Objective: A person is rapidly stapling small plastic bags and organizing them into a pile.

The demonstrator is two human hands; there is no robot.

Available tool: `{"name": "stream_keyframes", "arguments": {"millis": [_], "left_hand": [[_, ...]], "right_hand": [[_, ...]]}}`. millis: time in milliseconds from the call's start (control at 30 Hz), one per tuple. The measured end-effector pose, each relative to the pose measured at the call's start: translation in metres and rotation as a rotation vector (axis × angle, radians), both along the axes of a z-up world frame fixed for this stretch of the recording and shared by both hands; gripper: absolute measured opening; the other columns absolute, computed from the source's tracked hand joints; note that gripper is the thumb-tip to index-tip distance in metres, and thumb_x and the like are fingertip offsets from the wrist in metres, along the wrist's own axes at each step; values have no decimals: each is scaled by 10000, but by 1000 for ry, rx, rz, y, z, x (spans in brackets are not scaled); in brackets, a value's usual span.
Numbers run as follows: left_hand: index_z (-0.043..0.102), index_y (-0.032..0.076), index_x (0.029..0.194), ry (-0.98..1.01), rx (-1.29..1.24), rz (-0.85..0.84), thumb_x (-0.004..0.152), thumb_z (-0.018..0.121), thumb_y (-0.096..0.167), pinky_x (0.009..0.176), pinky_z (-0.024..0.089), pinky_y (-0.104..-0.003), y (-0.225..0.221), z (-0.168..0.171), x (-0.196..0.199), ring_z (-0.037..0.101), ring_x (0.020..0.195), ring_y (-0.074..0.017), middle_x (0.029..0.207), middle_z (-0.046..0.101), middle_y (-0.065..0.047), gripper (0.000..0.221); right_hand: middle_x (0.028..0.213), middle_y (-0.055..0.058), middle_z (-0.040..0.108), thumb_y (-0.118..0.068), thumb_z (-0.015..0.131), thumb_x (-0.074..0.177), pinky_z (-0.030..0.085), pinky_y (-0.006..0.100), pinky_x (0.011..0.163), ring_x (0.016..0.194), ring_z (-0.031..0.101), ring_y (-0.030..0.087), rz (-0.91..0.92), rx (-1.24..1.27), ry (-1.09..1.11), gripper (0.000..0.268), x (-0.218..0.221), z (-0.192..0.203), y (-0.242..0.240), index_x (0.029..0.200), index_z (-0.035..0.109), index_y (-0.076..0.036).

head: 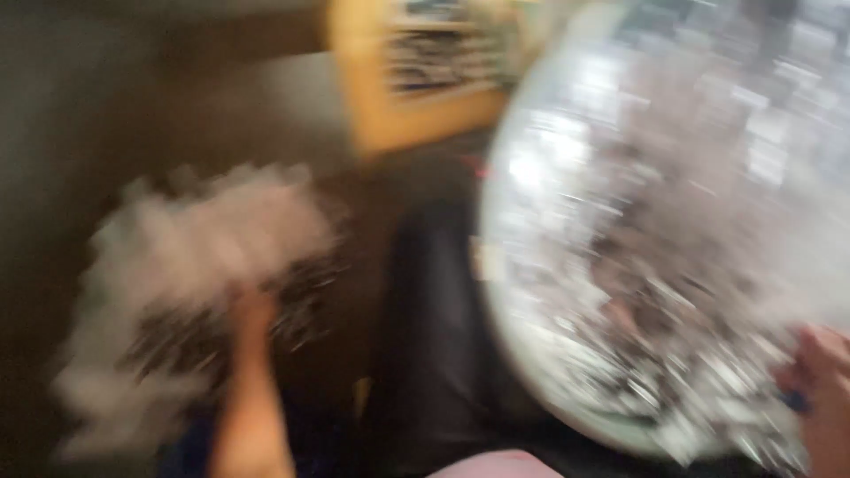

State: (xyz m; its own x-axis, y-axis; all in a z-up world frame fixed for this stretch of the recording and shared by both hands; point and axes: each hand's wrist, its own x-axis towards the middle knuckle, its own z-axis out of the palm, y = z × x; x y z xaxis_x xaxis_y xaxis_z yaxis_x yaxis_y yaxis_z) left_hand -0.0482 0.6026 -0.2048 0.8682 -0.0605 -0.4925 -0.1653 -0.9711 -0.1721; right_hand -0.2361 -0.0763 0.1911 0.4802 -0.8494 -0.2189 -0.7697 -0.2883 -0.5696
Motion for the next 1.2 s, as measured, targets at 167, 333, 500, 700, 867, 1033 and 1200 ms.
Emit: {"name": "stream_keyframes", "arguments": {"millis": [167,333,500,700,867,1033,1200], "left_hand": [[479,-58,1462,-58,-399,658,841,766,520,1039,405,-544,15,-12,66,516,1279,-496,1400,549,-342,895],[513,-44,1434,-259,-1256,214,1061,664,101,1004,491,-372,-216,225,117,634,1143,-280,1279,642,-243,428],[578,18,1355,-8,-1570,-8,1003,672,101,817,583,-267,-405,313,112,677,1045,-182,1191,692,-150,373],[498,-14,1364,305,-1489,-71,917,712,177,988,623,-280,-599,270,78,663,1157,-271,1254,627,-168,531],[359,-21,1506,-63,-1102,-155,842,801,347,999,483,-496,-669,188,15,615,1193,-368,1319,622,-214,878],[665,114,858,-5,-1404,7,1001,544,309,645,527,-332,-633,211,31,646,707,-192,770,676,-32,270],[718,65,1048,484,-2060,427,959,676,131,686,622,-295,-571,299,50,747,708,-210,938,768,-125,119]], "right_hand": [[804,-69,680,-215,727,994,396,217,629,685,501,25,87,51,54,160,-90,-70,-13,1138,778,-164],[1230,36,685,-284,767,892,507,349,867,935,697,178,234,-40,287,227,-76,-64,7,838,662,-91],[1382,8,575,-423,643,958,540,477,737,1033,675,267,244,-15,605,514,-107,-89,2,1341,615,-82],[1002,5,739,-138,777,908,480,242,668,769,618,81,244,-74,-62,62,-117,-57,3,925,767,-79],[884,128,729,-54,685,1009,487,206,583,631,641,128,-79,112,-467,92,-103,-21,7,1075,642,-6],[1012,106,656,-4,722,893,493,219,601,645,592,122,-63,212,-809,247,-86,1,3,1115,633,-63],[973,88,593,-41,728,855,536,191,607,648,592,108,160,434,-953,130,-32,32,27,971,685,-82]]}}
